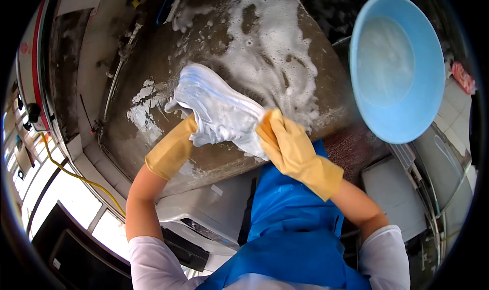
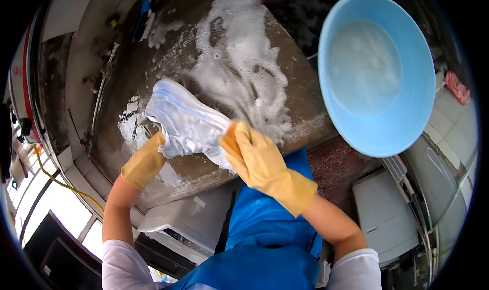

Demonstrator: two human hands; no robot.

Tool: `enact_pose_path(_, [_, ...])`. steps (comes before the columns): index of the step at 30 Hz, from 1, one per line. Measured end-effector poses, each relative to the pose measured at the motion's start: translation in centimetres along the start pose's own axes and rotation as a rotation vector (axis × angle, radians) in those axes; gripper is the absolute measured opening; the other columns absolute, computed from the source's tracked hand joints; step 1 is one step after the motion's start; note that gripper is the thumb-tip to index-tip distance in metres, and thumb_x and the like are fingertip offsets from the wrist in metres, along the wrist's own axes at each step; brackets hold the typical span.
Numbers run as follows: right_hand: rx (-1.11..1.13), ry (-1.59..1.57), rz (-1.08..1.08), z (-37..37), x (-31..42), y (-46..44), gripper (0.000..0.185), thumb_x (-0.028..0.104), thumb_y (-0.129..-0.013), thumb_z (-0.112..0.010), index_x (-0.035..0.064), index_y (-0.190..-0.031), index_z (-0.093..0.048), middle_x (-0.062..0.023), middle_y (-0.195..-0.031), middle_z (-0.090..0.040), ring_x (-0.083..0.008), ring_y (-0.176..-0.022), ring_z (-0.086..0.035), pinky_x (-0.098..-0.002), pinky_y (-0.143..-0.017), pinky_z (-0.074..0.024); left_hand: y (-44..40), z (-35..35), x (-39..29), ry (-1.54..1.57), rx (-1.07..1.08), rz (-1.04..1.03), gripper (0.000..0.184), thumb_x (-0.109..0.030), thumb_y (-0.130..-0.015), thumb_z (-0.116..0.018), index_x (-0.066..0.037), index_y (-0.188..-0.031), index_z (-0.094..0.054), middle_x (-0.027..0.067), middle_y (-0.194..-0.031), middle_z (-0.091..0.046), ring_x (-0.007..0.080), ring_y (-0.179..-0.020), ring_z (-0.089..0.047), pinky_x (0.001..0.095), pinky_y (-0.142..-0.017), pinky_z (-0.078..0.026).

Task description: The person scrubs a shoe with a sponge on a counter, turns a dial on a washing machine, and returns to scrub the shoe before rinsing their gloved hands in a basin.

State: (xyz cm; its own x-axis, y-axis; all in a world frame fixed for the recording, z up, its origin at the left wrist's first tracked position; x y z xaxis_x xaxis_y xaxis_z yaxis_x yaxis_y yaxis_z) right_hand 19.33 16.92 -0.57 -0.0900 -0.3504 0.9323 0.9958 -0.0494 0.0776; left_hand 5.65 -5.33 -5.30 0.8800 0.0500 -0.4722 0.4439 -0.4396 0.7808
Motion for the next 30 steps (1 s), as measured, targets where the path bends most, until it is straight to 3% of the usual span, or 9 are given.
enact_pose_path(4, [0.163, 0.111, 0.304, -4.7, -0.8, -12.9, 0.056, 0.026, -0.101, -0.062, -0.0077, -0.142, -0.043, -0.0337, -0.107, -0.064, -0.0464, -0.087, -0.068, -0.0525, -0.067, -0.0561, -0.2, 0.7, 0.7, 0.080, 0.010, -0.028, 0.028, -0.005, -0.093, -0.063, 0.002, -0.120, -0.066, 0.0181, -0.121, -0.071, 0.0301, -0.109, -0.071, 0.0420, -0.098, -0.058])
enact_pose_path(5, [0.283, -0.119, -0.012, -5.5, 0.8, -15.5, 0.055, 0.025, -0.100, -0.062, -0.0082, -0.140, -0.044, -0.0360, -0.111, -0.062, -0.0442, -0.084, -0.068, -0.0522, -0.064, -0.0561, -0.3, 0.8, 0.8, 0.102, 0.010, -0.035, 0.028, -0.006, -0.093, -0.063, 0.002, -0.121, -0.066, 0.0181, -0.121, -0.071, 0.0301, -0.109, -0.071, 0.0419, -0.098, -0.058])
enact_pose_path(8, [0.398, -0.060, -0.102, -4.6, 2.5, -14.5, 0.036, 0.018, -0.103, -0.057, -0.0096, -0.125, -0.057, -0.0329, -0.111, -0.060, -0.0451, -0.083, -0.065, -0.0519, -0.064, -0.0519, -0.4, 1.2, 1.1, 0.161, 0.020, -0.062, 0.028, -0.006, -0.094, -0.063, 0.002, -0.121, -0.066, 0.0180, -0.121, -0.071, 0.0302, -0.109, -0.071, 0.0419, -0.098, -0.058])
enact_pose_path(10, [0.184, 0.267, 0.430, -1.3, 0.6, -8.9, 0.027, 0.019, -0.104, -0.053, -0.0057, -0.112, -0.060, -0.0281, -0.105, -0.063, -0.0367, -0.074, -0.066, -0.0466, -0.068, -0.0573, -0.5, 1.7, 1.1, 0.196, 0.023, -0.074, 0.029, -0.006, -0.094, -0.063, 0.002, -0.121, -0.066, 0.0180, -0.121, -0.071, 0.0302, -0.109, -0.071, 0.0418, -0.098, -0.058])
enact_pose_path(14, [0.205, -0.263, -0.378, -0.7, 1.4, -2.8, 0.032, 0.013, -0.100, -0.052, -0.0055, -0.125, -0.061, -0.0267, -0.119, -0.059, -0.0375, -0.074, -0.061, -0.0453, -0.068, -0.0540, -0.8, 2.2, 1.3, 0.256, 0.034, -0.097, 0.029, -0.006, -0.094, -0.063, 0.002, -0.121, -0.066, 0.0180, -0.121, -0.071, 0.0302, -0.109, -0.071, 0.0417, -0.098, -0.058])
enact_pose_path(19, [0.047, 0.196, 0.706, -6.9, -0.6, -18.5, 0.040, 0.015, -0.104, -0.058, -0.0080, -0.137, -0.051, -0.0288, -0.129, -0.060, -0.0460, -0.099, -0.064, -0.0472, -0.086, -0.0526, -1.2, 2.1, 1.7, 0.295, 0.040, -0.118, 0.029, -0.007, -0.094, -0.063, 0.002, -0.121, -0.066, 0.0179, -0.122, -0.071, 0.0303, -0.109, -0.070, 0.0415, -0.098, -0.058])
enact_pose_path(24, [0.394, -0.255, 0.119, -0.8, -0.4, -9.7, 0.053, 0.030, -0.106, -0.054, -0.0078, -0.141, -0.042, -0.0297, -0.104, -0.066, -0.0507, -0.090, -0.063, -0.0538, -0.076, -0.0508, -1.3, 2.6, 2.2, 0.352, 0.039, -0.148, 0.029, -0.007, -0.094, -0.063, 0.002, -0.122, -0.066, 0.0178, -0.122, -0.070, 0.0303, -0.110, -0.070, 0.0413, -0.098, -0.058])
enact_pose_path(26, [0.335, 0.142, 0.381, 1.3, -2.0, -1.1, 0.036, 0.011, -0.106, -0.049, -0.0126, -0.132, -0.052, -0.0404, -0.121, -0.058, -0.0496, -0.087, -0.065, -0.0561, -0.069, -0.0525, -1.3, 2.7, 2.2, 0.371, 0.041, -0.157, 0.029, -0.007, -0.095, -0.063, 0.002, -0.122, -0.066, 0.0178, -0.122, -0.070, 0.0303, -0.110, -0.070, 0.0413, -0.098, -0.058])
enact_pose_path(30, [0.230, 0.113, 0.670, -2.3, -1.8, -10.4, 0.036, 0.013, -0.107, -0.049, -0.0130, -0.131, -0.055, -0.0377, -0.122, -0.058, -0.0469, -0.088, -0.066, -0.0530, -0.070, -0.0558, -1.3, 2.9, 2.3, 0.385, 0.051, -0.174, 0.029, -0.007, -0.095, -0.062, 0.002, -0.122, -0.066, 0.0177, -0.122, -0.070, 0.0304, -0.110, -0.070, 0.0411, -0.098, -0.058])
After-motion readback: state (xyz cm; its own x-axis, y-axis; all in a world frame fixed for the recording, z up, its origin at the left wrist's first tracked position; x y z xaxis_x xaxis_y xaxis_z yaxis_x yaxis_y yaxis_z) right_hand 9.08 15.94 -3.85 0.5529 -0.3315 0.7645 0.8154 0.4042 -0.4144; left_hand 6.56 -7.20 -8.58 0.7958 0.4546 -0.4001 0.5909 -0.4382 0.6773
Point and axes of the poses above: each hand's wrist, its own y-axis away from the middle knuckle, its own z-axis out of the back of the hand, x = y × z, the point moved 1 cm from there along -y, towards the middle knuckle
